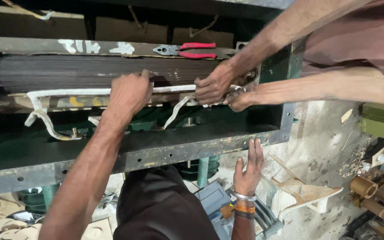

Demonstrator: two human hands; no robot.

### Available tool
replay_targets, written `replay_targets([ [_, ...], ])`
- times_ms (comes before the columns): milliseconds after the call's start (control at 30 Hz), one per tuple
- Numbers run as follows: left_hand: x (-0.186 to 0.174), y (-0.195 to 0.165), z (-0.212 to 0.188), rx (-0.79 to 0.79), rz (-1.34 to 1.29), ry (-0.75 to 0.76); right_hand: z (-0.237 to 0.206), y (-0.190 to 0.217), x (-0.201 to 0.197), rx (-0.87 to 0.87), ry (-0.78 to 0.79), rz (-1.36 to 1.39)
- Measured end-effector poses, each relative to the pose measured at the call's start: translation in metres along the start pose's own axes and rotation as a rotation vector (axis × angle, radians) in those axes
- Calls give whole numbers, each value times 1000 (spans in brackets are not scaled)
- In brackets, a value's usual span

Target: The person works on a transformer inside its green metal tank, cutting and securing white insulating tape around the coil windings with pliers and by hand, then uses a wrench to tighten the mounting bolts along the tank edge while a second worker assists.

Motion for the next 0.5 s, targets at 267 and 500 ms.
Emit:
replay_targets([
  [267,-4,2,-3,29,-19,-29,-6,-6,4,-42,-13,23],
  [500,-5,-2,-4,30,-2,26,-7,1,3,-46,-51,62],
])
Point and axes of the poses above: each hand's wrist, its own z-axis towards the middle knuckle, its own x-axis out of the palm, y = z × x, the point moved 3 cm from there along z, towards the middle knuckle, and after that the axes turned 2 degrees about -z, right-handed, at the moved point
